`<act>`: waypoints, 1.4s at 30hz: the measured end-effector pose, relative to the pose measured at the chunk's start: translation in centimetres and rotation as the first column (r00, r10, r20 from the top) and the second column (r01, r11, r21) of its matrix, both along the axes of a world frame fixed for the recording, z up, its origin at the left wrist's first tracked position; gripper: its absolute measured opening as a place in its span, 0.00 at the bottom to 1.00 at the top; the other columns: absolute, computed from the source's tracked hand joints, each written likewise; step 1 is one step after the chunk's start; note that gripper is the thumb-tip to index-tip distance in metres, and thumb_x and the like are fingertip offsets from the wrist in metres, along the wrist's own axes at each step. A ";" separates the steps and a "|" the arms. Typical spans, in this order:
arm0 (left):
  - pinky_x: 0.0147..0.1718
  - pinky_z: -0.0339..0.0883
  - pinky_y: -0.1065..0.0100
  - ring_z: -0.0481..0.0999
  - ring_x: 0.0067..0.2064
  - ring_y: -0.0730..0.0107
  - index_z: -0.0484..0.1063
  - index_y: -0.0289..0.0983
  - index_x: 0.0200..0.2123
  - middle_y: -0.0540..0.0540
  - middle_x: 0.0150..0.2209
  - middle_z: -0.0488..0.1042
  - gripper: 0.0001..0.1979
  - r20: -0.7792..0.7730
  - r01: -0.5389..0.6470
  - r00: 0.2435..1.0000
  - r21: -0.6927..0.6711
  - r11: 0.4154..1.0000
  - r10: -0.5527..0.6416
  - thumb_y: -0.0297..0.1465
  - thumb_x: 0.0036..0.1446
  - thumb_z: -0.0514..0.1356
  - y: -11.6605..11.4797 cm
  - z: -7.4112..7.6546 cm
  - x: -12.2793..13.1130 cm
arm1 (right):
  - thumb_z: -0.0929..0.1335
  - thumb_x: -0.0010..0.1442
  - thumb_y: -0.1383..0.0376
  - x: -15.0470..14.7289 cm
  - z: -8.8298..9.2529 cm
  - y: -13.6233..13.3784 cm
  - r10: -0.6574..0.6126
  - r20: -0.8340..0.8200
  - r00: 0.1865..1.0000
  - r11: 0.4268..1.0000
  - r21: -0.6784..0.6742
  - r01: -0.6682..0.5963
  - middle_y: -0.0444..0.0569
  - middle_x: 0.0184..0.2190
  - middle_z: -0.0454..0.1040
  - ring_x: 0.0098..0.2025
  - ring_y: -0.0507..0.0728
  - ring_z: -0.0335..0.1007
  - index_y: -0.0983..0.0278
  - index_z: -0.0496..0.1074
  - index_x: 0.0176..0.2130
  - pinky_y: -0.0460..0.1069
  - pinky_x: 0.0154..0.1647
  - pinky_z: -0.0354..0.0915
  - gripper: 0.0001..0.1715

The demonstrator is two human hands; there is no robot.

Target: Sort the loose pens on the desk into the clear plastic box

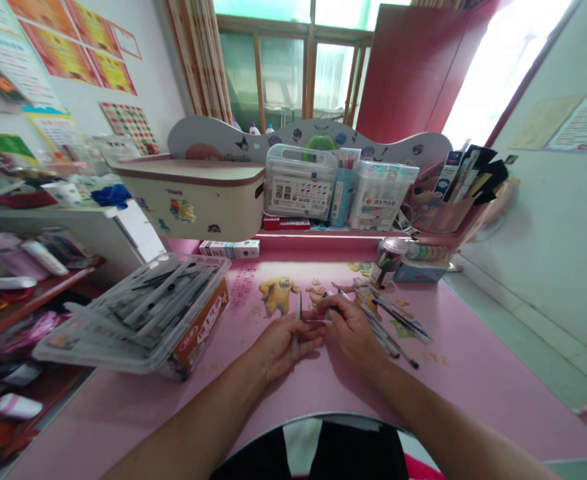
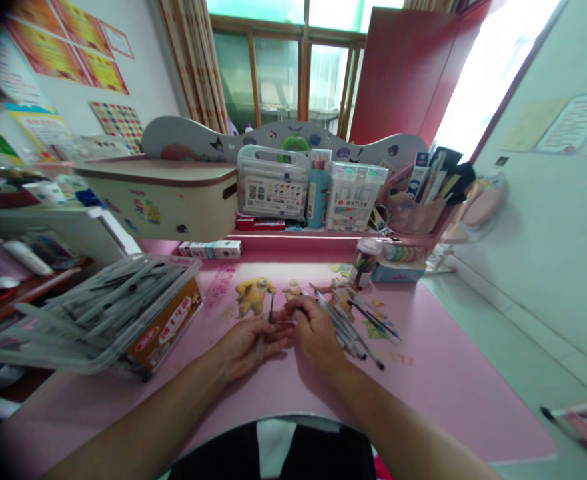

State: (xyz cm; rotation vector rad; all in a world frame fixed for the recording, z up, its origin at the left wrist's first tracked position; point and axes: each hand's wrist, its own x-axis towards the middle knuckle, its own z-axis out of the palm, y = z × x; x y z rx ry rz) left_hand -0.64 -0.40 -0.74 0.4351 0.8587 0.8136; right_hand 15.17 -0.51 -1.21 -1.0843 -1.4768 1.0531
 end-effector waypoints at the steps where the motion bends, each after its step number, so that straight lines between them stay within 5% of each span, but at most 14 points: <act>1: 0.29 0.76 0.69 0.81 0.30 0.67 0.73 0.30 0.42 0.39 0.35 0.80 0.18 0.036 -0.002 0.999 -0.017 1.000 0.003 0.14 0.46 0.56 0.0 0.0 0.0 | 0.62 0.58 0.70 -0.1 0.0 -0.1 -0.016 0.034 0.999 0.997 0.074 0.014 0.49 0.38 0.75 0.44 0.58 0.70 0.60 0.73 0.37 0.53 0.49 0.64 0.12; 5: 0.40 0.76 0.67 0.81 0.36 0.67 0.73 0.28 0.36 0.39 0.35 0.79 0.18 0.221 -0.037 0.974 -0.061 0.997 0.050 0.12 0.44 0.51 0.0 -0.1 0.3 | 0.61 0.58 0.74 -0.5 -0.3 -0.7 -0.026 0.173 0.985 0.955 0.297 -0.027 0.49 0.39 0.77 0.44 0.58 0.72 0.60 0.76 0.39 0.54 0.50 0.65 0.17; 16: 0.38 0.76 0.65 0.78 0.30 0.70 0.72 0.31 0.34 0.44 0.30 0.76 0.19 0.349 -0.092 0.929 -0.102 0.991 0.122 0.12 0.39 0.50 0.0 -0.2 0.7 | 0.62 0.64 0.71 -0.5 -1.8 -0.3 -0.058 0.407 0.912 0.904 0.409 -0.124 0.54 0.52 0.76 0.56 0.60 0.67 0.60 0.75 0.51 0.59 0.61 0.60 0.20; 23: 0.36 0.76 0.68 0.78 0.31 0.71 0.73 0.31 0.37 0.45 0.31 0.76 0.16 0.331 -0.105 0.935 -0.076 0.992 0.124 0.13 0.47 0.54 0.2 -1.1 0.7 | 0.63 0.63 0.71 -0.4 -2.0 -0.4 -0.088 0.447 0.890 0.929 0.359 -0.089 0.55 0.56 0.71 0.60 0.61 0.64 0.59 0.76 0.51 0.61 0.63 0.58 0.20; 28: 0.38 0.76 0.69 0.79 0.35 0.71 0.73 0.32 0.38 0.44 0.36 0.77 0.13 0.240 -0.121 0.965 0.056 0.991 0.104 0.14 0.52 0.58 -0.1 -1.3 0.9 | 0.63 0.63 0.69 -0.4 -1.8 -0.2 -0.031 0.299 0.954 0.961 0.270 -0.054 0.54 0.51 0.74 0.56 0.60 0.67 0.60 0.78 0.46 0.58 0.61 0.59 0.17; 36: 0.16 0.62 0.81 0.70 0.20 0.80 0.72 0.32 0.37 0.48 0.26 0.73 0.04 0.084 -0.063 0.995 0.096 0.993 0.055 0.21 0.58 0.60 -0.2 -1.2 0.9 | 0.65 0.62 0.64 0.1 -0.3 0.0 -0.043 -0.004 0.999 0.999 0.023 0.043 0.51 0.40 0.71 0.45 0.59 0.69 0.59 0.79 0.39 0.55 0.50 0.65 0.12; 42: 0.20 0.71 0.75 0.76 0.24 0.73 0.71 0.32 0.40 0.43 0.30 0.77 0.05 0.109 -0.183 0.979 0.075 0.980 0.175 0.22 0.61 0.57 -0.1 -1.0 1.1 | 0.64 0.63 0.63 -0.1 -1.0 -0.3 -0.050 0.130 0.990 0.988 0.154 0.029 0.52 0.45 0.67 0.51 0.60 0.65 0.58 0.80 0.44 0.58 0.58 0.61 0.16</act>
